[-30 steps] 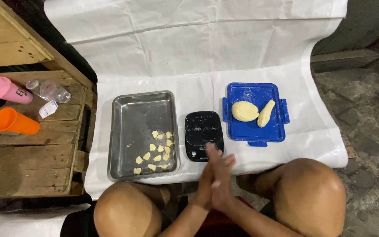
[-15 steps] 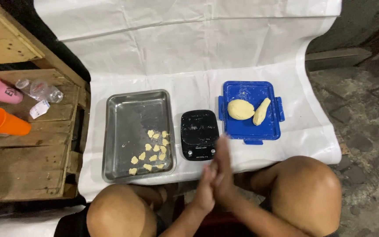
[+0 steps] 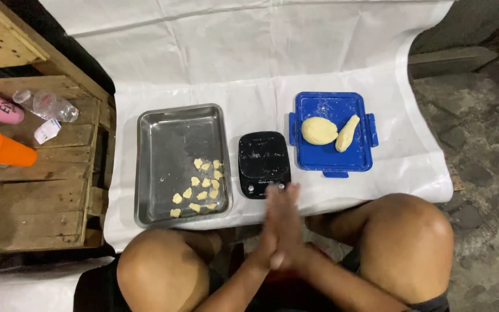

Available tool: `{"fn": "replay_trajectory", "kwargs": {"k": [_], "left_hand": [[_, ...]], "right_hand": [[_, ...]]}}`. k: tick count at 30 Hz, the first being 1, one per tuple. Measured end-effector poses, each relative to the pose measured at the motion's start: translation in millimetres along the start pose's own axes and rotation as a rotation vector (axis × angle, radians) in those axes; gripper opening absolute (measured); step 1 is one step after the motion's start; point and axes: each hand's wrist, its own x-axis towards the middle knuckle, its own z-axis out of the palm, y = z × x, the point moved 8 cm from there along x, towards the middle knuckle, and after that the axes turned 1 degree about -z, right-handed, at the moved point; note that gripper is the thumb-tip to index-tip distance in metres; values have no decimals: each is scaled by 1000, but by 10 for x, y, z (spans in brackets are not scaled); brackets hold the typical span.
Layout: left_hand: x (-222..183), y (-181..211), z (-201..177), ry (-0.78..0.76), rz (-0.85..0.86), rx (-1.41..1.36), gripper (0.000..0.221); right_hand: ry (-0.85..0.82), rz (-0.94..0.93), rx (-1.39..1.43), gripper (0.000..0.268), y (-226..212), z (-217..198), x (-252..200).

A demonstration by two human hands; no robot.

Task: Rolling small pieces of dough into cylindrical shapes using hands and placing them in a container.

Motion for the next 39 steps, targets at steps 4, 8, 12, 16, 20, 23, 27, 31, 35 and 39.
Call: {"fn": "replay_trajectory", "kwargs": {"k": [4, 8, 12, 16, 20, 23, 27, 31, 35, 39], "left_hand": [[-45, -207, -21, -3, -140, -5, 86], [32, -21, -55, -19, -20, -320, 95], [-197, -352, -197, 236, -295, -143, 77], [-29, 337, 121, 117, -25, -70, 91], [-167, -260, -202, 159, -136, -72, 87], [-79, -28, -57, 40, -71, -258, 83], [-63, 383, 80, -150, 462, 164, 58], [-212, -506, -446, 209, -115, -170, 85], [-3, 274, -4, -45, 78, -76, 82], [-79, -59, -40, 340, -203, 13, 97]], "right_hand": [[197, 160, -52, 95, 117, -351, 289], [7, -81, 58, 101, -428, -47, 325], [76, 152, -102, 96, 275, -242, 189], [16, -53, 110, 86, -547, -117, 445], [96, 3, -51, 89, -45, -173, 313], [63, 63, -43, 93, -104, -162, 243], [70, 52, 5, 91, -19, -145, 177], [154, 114, -56, 89, 198, -168, 140], [30, 33, 73, 85, -425, -82, 344], [184, 182, 50, 100, 587, -93, 52]]}}
